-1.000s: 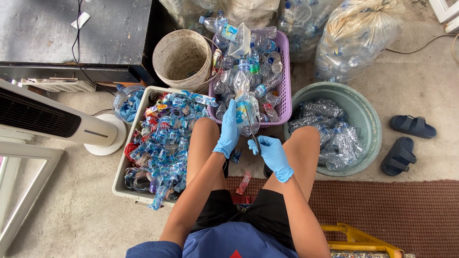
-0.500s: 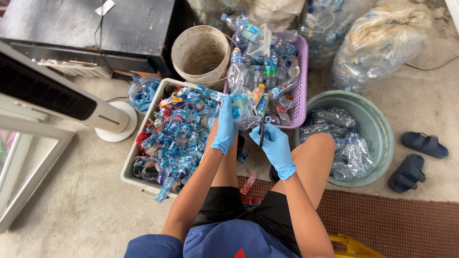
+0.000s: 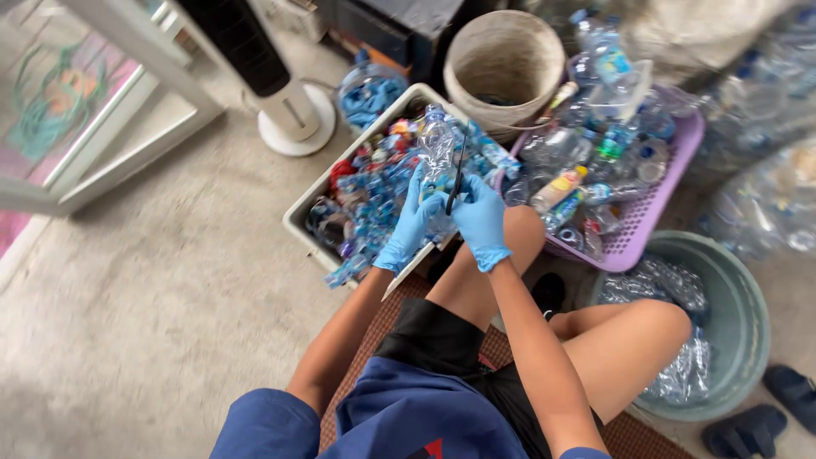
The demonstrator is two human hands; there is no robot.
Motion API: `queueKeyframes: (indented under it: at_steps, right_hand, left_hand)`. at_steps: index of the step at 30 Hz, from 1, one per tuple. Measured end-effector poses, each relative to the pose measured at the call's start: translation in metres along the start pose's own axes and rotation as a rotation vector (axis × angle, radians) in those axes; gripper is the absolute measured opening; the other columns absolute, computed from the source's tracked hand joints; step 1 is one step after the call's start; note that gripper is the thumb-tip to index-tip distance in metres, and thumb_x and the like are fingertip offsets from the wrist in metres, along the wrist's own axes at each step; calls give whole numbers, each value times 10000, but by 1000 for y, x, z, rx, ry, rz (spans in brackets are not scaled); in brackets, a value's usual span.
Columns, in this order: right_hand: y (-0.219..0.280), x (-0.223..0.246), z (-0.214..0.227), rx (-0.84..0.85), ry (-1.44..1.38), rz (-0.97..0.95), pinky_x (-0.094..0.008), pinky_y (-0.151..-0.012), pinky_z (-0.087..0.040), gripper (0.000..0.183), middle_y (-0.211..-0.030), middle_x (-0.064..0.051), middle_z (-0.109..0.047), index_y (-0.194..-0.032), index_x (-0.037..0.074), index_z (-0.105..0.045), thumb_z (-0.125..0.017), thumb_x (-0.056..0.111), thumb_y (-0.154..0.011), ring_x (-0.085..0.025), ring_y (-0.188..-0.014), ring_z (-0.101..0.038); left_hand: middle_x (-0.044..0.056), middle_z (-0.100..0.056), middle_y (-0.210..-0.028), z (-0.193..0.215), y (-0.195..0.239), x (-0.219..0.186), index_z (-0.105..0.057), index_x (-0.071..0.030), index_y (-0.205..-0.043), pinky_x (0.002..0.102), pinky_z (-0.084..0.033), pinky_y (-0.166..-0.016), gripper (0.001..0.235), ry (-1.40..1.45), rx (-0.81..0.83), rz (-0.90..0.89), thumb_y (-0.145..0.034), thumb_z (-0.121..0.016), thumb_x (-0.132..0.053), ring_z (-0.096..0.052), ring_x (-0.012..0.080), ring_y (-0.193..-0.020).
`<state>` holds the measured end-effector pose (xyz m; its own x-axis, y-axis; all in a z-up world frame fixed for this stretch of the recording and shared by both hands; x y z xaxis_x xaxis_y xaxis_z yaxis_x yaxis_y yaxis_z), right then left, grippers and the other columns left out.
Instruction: The person sits on a mat and uses scissors to cut plastic water bottles. They pick up bottles from a purple basket, cut them into pieces, and place the cut pieces into a white bin. The person repeats this process for multiple bottles throughout the video.
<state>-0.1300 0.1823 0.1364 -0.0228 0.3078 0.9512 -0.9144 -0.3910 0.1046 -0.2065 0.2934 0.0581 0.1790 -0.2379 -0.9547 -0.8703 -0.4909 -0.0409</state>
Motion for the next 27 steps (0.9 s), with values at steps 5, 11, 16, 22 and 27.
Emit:
queueKeyframes:
  at_steps: [5, 11, 16, 22, 27]
  right_hand:
    - [5, -8, -72, 180, -60, -160, -280, -658, -546, 268, -771, 6, -759, -861, 176, -772, -967, 241, -690, -101, -669, -682]
    - [3, -13, -125, 339, -91, -171, -295, -700, -577, 253, -787, -46, -765, -857, 124, -785, -957, 186, -683, -142, -743, -721]
    - [2, -3, -150, 357, -78, -162, -244, -649, -576, 192, -731, -26, -746, -834, 125, -785, -934, 152, -716, -104, -687, -705]
    - [-14, -27, -179, 365, -45, -182, -244, -694, -563, 232, -772, -38, -756, -829, 123, -779, -941, 185, -673, -122, -740, -698]
    - [-11, -32, -191, 369, -14, -210, -236, -686, -556, 181, -747, -15, -753, -801, 138, -776, -917, 205, -709, -101, -719, -687]
  left_hand:
    - [77, 9, -1736, 70, 30, -17, -52, -236, -1677, 413, -160, -1271, 1118, 22, 90, -23, -863, -814, -150, -27, 281, -1581]
    - [185, -395, -1615, 117, 62, -19, -33, -217, -1668, 513, -203, -1232, 1059, -601, -50, 180, -843, -684, -93, -350, 389, -1495]
    - [184, -532, -1475, 154, 81, 11, -123, -134, -1649, 632, -464, -1014, 983, -1017, 63, 240, -838, -673, -221, -565, 428, -1291]
    - [342, -551, -1340, 149, 114, -66, -81, 66, -1606, 608, -490, -1008, 954, -1078, 144, 57, -790, -572, 18, -584, 536, -1180]
    - [218, -585, -1351, 167, 139, -60, -424, 12, -1499, 489, -525, -961, 784, -1407, 158, -120, -775, -668, -165, -646, 416, -1136]
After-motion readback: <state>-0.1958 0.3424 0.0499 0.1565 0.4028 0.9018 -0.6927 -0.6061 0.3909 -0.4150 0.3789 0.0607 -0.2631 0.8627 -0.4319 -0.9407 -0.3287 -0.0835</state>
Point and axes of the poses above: each hand's wrist, its own y-axis away from the middle knuckle, its own z-axis out of the back of the hand, x = y × z, the point moved 7 cm from there along -y, towards the middle knuckle
